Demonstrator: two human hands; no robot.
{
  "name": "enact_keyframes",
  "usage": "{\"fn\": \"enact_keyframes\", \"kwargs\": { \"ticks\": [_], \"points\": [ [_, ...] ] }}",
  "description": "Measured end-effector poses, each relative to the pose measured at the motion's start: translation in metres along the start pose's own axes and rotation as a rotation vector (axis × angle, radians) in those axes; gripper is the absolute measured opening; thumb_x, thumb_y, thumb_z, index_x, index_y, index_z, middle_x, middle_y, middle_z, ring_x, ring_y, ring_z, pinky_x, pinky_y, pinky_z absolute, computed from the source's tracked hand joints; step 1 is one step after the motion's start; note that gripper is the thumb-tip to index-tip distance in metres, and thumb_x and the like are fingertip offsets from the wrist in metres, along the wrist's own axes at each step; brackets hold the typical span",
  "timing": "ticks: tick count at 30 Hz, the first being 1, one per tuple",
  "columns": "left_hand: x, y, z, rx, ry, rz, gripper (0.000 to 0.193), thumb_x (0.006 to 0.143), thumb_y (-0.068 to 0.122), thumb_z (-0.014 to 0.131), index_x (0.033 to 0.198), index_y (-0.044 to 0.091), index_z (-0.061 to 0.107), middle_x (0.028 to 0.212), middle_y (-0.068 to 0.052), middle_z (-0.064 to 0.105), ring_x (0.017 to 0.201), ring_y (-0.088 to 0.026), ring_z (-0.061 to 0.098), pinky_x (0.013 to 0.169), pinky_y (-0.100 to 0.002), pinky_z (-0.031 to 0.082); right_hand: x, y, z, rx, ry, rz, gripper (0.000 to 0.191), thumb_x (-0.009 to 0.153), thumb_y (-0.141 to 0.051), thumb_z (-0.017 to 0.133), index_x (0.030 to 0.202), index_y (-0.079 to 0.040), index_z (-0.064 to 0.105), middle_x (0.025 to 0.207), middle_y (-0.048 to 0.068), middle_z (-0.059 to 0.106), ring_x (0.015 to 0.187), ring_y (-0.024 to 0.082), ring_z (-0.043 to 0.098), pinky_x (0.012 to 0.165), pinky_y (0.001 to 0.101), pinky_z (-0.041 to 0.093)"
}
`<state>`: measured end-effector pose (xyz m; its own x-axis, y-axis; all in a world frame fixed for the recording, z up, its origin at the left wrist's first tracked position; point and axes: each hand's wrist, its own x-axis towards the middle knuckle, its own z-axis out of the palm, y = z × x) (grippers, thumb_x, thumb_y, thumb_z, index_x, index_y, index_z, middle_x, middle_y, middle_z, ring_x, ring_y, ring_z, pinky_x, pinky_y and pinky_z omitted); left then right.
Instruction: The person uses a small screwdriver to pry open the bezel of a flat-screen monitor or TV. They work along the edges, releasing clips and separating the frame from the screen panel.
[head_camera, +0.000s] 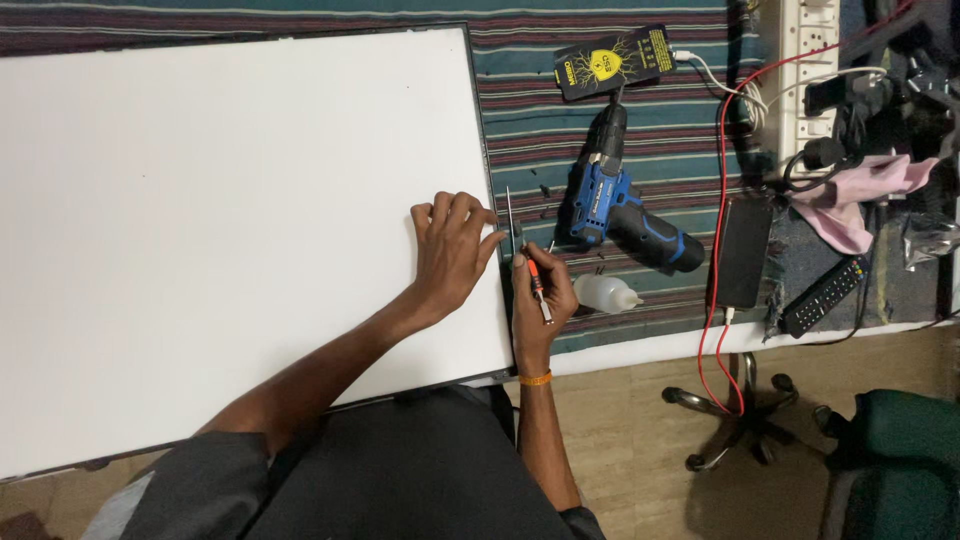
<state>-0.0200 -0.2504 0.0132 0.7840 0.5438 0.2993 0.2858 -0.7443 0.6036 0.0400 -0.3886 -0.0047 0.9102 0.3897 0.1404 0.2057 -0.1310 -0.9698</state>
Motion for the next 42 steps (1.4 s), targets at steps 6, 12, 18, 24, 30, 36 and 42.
{"fn": "enact_keyframes", "kwargs": {
  "ticks": [6,12,18,24,30,36,42],
  "points": [
    [-0.002,0.01,0.008,-0.01,0.027,-0.083,0.022,0.093,0.025,0.076,0.104,0.007,0.075,0.101,-0.003,0.055,0.1,-0.021,0.045,0.089,-0.043,0.031,-0.001,0.0,-0.001,0.022,-0.015,0.012,0.021,0.099,-0.004,0.071,0.119,0.003,0.07,0.11,0.01,0.073,0.1,0.012,0.068,0.087,0.0255,0.056],
    [0.002,0.012,0.01,-0.058,0.022,-0.165,0.015,0.088,0.02,0.078,0.094,0.007,0.073,0.1,-0.005,0.053,0.101,-0.024,0.044,0.087,-0.044,0.03,0.001,0.001,0.001,0.039,-0.017,0.002,0.021,0.098,-0.003,0.071,0.118,0.003,0.07,0.111,0.01,0.072,0.102,0.012,0.068,0.09,0.0259,0.056],
    [0.003,0.013,0.014,-0.062,0.029,-0.114,0.016,0.085,0.014,0.075,0.091,0.005,0.064,0.102,-0.008,0.049,0.1,-0.026,0.042,0.087,-0.045,0.029,0.001,-0.005,0.002,0.032,-0.002,-0.003,0.02,0.099,-0.003,0.071,0.117,0.004,0.07,0.111,0.01,0.072,0.102,0.012,0.068,0.09,0.0255,0.055],
    [0.023,-0.017,0.008,-0.123,0.1,-0.118,0.019,0.086,0.012,0.073,0.093,0.008,0.056,0.1,-0.006,0.05,0.1,-0.024,0.043,0.087,-0.043,0.029,0.012,-0.019,0.007,0.012,-0.014,0.011,0.021,0.098,-0.006,0.072,0.117,0.003,0.069,0.106,0.008,0.073,0.095,0.011,0.068,0.083,0.0253,0.057],
    [0.115,-0.104,0.0,0.049,0.277,-0.028,0.024,0.096,0.019,0.077,0.109,0.008,0.06,0.108,-0.005,0.057,0.107,-0.023,0.048,0.092,-0.044,0.03,0.045,-0.028,0.028,-0.252,-0.156,-0.162,0.016,0.094,-0.007,0.076,0.108,0.001,0.074,0.096,0.01,0.075,0.084,0.013,0.071,0.072,0.0271,0.057],
    [0.18,-0.163,0.0,0.341,0.369,0.133,0.04,0.103,0.034,0.069,0.123,0.0,0.065,0.114,-0.012,0.063,0.109,-0.026,0.056,0.097,-0.055,0.03,0.058,-0.031,0.044,-0.357,-0.202,-0.359,0.009,0.095,-0.006,0.074,0.1,0.001,0.071,0.1,0.013,0.072,0.083,0.018,0.072,0.068,0.0302,0.059],
    [0.186,-0.175,-0.006,0.052,-0.061,-0.119,0.046,0.111,0.038,0.052,0.082,0.01,0.075,0.064,-0.005,0.059,0.08,-0.029,0.058,0.094,-0.058,0.03,0.069,-0.037,0.052,-0.413,-0.215,-0.418,0.009,0.095,-0.003,0.074,0.099,0.002,0.069,0.097,0.015,0.069,0.084,0.024,0.069,0.071,0.0346,0.057]
  ]
}}
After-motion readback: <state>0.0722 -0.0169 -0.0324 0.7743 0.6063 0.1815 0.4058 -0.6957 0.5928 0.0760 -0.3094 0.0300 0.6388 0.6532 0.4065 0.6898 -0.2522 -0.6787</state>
